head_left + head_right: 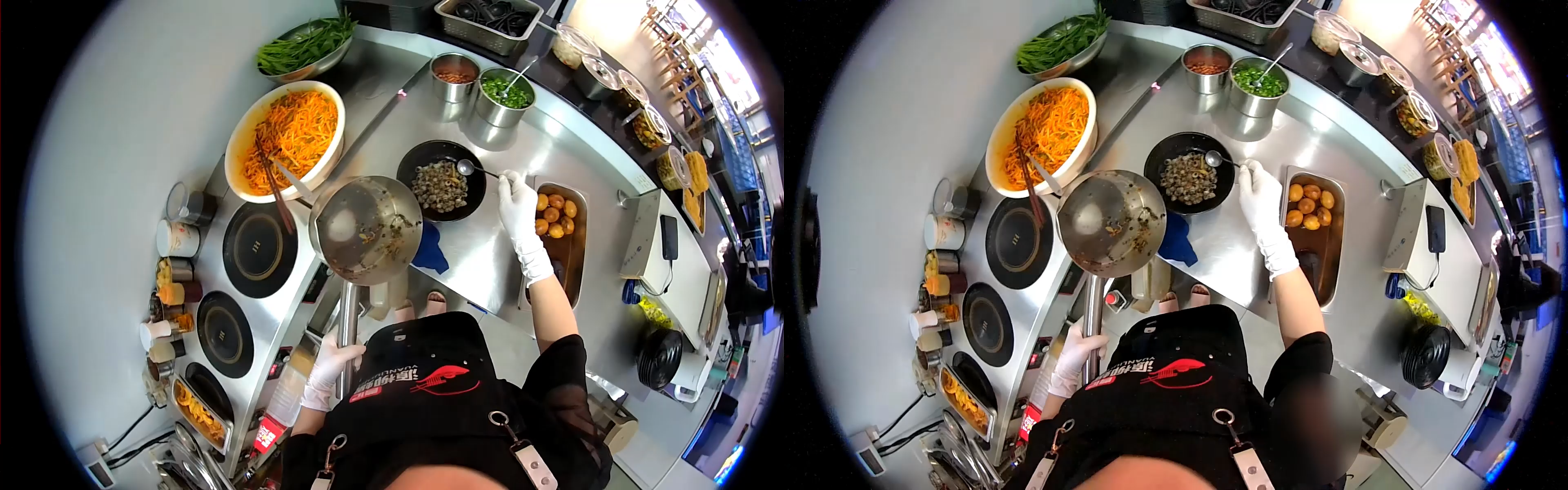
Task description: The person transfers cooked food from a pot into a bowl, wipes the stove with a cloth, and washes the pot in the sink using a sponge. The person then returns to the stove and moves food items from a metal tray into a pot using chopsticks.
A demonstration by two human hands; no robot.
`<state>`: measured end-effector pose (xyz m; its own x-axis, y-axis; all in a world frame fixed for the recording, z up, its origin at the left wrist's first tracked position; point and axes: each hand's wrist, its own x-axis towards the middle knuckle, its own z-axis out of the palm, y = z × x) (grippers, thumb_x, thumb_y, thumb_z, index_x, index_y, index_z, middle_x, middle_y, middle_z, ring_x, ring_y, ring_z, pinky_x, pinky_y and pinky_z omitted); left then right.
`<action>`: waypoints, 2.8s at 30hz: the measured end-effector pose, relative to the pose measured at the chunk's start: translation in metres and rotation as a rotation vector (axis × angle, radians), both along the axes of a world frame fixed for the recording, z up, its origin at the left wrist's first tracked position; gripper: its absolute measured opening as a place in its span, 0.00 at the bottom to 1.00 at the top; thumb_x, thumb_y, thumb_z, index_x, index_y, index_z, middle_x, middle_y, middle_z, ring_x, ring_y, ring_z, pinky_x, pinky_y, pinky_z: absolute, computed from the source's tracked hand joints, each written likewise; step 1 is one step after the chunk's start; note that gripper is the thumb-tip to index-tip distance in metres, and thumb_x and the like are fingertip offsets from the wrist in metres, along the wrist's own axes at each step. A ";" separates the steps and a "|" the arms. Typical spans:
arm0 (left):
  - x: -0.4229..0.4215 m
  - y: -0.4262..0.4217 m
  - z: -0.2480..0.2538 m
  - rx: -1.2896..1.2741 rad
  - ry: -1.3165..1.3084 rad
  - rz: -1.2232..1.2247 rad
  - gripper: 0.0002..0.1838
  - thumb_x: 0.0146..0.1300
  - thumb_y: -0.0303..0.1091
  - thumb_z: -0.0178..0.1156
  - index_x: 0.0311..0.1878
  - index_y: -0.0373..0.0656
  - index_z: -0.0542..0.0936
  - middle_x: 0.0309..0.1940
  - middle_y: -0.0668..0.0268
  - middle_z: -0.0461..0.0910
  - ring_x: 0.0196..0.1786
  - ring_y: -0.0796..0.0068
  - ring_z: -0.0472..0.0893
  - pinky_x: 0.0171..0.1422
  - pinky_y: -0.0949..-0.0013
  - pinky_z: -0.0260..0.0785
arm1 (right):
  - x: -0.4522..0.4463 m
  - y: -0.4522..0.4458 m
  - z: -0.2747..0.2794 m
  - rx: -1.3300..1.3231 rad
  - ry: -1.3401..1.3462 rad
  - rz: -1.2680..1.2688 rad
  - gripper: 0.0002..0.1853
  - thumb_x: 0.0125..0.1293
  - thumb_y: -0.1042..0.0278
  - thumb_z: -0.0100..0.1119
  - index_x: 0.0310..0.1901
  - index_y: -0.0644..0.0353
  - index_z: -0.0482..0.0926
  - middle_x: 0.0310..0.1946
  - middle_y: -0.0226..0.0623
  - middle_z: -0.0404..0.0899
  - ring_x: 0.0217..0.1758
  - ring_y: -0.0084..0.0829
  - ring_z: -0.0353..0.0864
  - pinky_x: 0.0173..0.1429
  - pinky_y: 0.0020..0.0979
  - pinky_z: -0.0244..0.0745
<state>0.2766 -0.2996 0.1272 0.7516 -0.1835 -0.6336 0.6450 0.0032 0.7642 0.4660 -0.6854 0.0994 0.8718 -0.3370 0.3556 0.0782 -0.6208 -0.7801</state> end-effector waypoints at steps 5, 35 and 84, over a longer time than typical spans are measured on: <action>-0.004 0.003 -0.006 0.027 0.020 -0.017 0.09 0.53 0.23 0.63 0.35 0.37 0.73 0.20 0.66 0.76 0.19 0.77 0.75 0.24 0.73 0.69 | 0.001 0.007 0.012 0.049 0.023 0.026 0.08 0.69 0.70 0.53 0.43 0.63 0.80 0.26 0.44 0.81 0.29 0.36 0.84 0.38 0.32 0.76; 0.001 -0.018 0.005 -0.106 0.097 0.058 0.15 0.56 0.22 0.59 0.47 0.34 0.70 0.21 0.63 0.74 0.19 0.73 0.74 0.22 0.70 0.68 | 0.019 -0.014 -0.014 0.862 0.093 -0.106 0.08 0.72 0.74 0.45 0.39 0.69 0.74 0.25 0.42 0.82 0.24 0.25 0.78 0.34 0.24 0.75; 0.000 -0.006 0.003 -0.132 0.128 0.068 0.16 0.57 0.23 0.60 0.48 0.33 0.70 0.23 0.64 0.73 0.20 0.74 0.75 0.24 0.70 0.69 | -0.022 0.001 -0.022 0.822 0.115 -0.142 0.08 0.73 0.73 0.46 0.40 0.68 0.74 0.25 0.38 0.81 0.25 0.24 0.78 0.36 0.23 0.74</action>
